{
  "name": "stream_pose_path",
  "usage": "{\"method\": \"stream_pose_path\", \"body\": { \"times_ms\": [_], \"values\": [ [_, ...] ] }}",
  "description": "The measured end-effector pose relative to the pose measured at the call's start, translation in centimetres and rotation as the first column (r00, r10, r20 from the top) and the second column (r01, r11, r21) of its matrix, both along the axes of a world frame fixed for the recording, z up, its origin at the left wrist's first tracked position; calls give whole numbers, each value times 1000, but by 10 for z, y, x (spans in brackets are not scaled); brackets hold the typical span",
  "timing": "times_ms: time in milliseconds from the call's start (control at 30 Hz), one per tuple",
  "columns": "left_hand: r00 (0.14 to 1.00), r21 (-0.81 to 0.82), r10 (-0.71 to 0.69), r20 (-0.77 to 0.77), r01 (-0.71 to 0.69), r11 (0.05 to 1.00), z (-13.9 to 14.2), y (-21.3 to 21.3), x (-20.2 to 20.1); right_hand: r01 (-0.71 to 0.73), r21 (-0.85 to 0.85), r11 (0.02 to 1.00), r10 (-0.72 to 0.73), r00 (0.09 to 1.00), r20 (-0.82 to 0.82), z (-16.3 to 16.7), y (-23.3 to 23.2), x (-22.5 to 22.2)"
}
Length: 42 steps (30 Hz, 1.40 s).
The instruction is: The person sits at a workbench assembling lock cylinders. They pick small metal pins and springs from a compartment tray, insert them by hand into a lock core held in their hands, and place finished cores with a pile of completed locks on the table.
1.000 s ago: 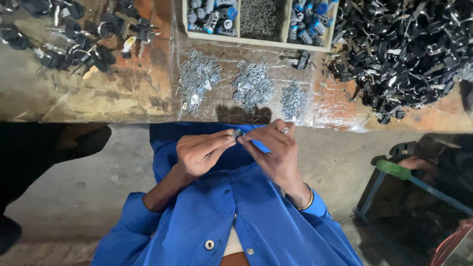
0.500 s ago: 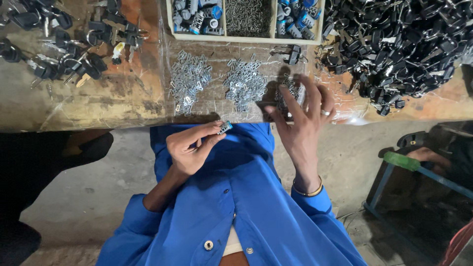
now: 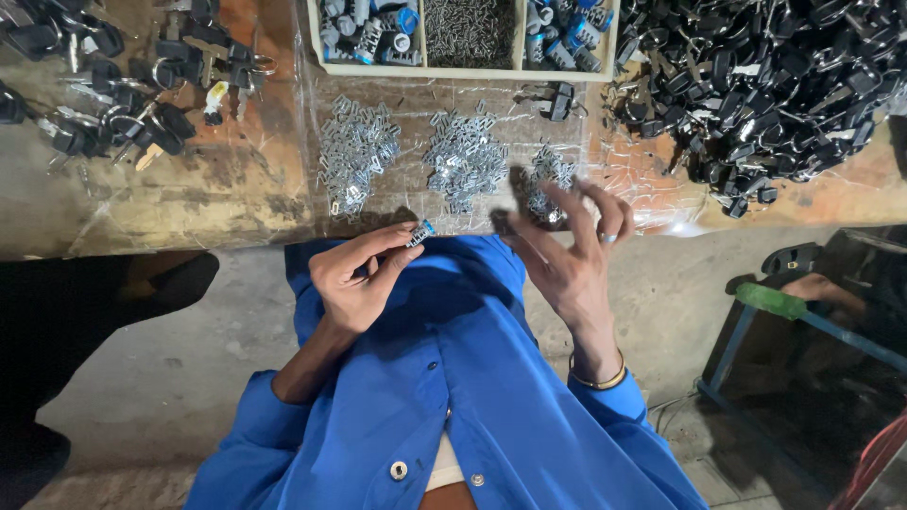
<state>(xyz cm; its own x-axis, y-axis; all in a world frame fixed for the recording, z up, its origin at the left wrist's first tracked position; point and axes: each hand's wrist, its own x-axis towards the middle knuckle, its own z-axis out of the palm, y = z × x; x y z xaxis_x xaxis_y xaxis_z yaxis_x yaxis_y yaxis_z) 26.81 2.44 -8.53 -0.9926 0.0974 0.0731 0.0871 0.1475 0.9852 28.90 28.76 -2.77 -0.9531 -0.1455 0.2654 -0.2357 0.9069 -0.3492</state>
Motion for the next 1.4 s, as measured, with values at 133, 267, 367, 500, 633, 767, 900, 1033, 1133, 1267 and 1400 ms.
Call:
{"method": "stream_pose_path", "body": {
  "times_ms": [133,267,367,500,633,767,900,1033,1133,1267,1400],
  "values": [
    [1000,-14,-2,18,3,1000,4,1,-2,-178,-34,983,177,984,-29,-2,-3,4],
    [1000,-15,-18,2,18,1000,9,5,-2,-131,-280,951,154,986,60,-4,-27,2],
    [1000,-24,-10,0,10,1000,10,7,-2,-63,-383,921,99,992,75,-5,-47,-4],
    [1000,-73,-4,-30,2,997,9,4,-2,7,-553,833,84,987,140,-5,-65,-11],
    [995,-63,-30,-91,25,998,6,-1,-3,135,-624,770,19,972,234,-6,-76,-15],
    [993,-90,-77,-91,68,994,5,-5,-2,142,-618,773,23,968,251,-6,-79,-19],
    [977,-141,-115,-179,90,986,6,-8,-3,-9,-384,923,53,993,105,1,-82,-16],
    [955,-167,-146,-258,105,980,9,-14,-6,-98,-208,973,112,992,54,4,-81,-14],
    [972,-120,-80,-222,55,991,11,-17,-4,-91,-258,962,113,991,69,3,-76,-18],
    [990,-87,-22,-137,10,996,10,-23,0,-16,-87,996,14,1000,-23,3,-75,-16],
    [998,13,15,-57,-15,1000,3,-24,1,-53,-93,994,51,998,-26,-1,-74,-14]
  ]
}}
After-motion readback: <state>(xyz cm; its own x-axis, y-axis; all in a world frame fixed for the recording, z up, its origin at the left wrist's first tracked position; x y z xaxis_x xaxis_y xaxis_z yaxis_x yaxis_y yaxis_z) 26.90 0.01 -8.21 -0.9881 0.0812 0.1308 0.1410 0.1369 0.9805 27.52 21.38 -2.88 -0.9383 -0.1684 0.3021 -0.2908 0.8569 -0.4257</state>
